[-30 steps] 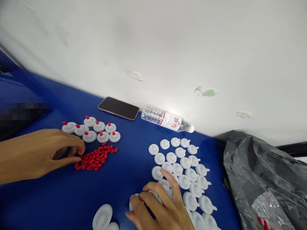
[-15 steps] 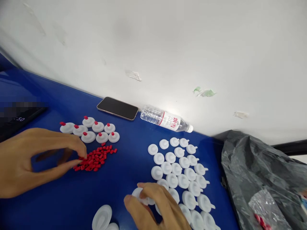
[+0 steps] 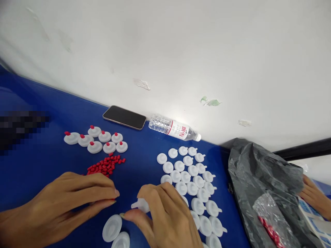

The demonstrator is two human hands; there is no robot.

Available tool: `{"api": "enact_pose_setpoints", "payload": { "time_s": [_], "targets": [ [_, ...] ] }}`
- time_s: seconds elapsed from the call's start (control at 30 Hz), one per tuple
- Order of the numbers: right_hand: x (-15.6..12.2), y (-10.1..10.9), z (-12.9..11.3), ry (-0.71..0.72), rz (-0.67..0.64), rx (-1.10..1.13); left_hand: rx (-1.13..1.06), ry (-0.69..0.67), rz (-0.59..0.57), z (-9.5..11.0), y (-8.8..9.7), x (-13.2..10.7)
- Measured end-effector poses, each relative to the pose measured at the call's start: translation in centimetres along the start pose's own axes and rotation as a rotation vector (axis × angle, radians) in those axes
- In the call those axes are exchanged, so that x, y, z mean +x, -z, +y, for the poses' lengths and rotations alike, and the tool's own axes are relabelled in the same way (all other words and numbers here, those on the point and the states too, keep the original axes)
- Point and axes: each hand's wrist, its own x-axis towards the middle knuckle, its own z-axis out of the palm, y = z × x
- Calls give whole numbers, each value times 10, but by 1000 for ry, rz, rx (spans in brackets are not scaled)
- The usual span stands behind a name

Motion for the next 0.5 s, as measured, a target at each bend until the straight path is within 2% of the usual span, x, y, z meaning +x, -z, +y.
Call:
{"api": "enact_pose_setpoints", "payload": {
  "time_s": [0.13,0.3,0.5],
  "targets": [
    [5,-3,-7,-60,-38,35,-43,7,9,9,-4,0],
    [10,-10,-19,-55,-38,71,-64,-36,-49,13,-10,-7],
    [2,-16,-26,-70,70,1,-143,31,-46,12,-21,-16]
  ]
}}
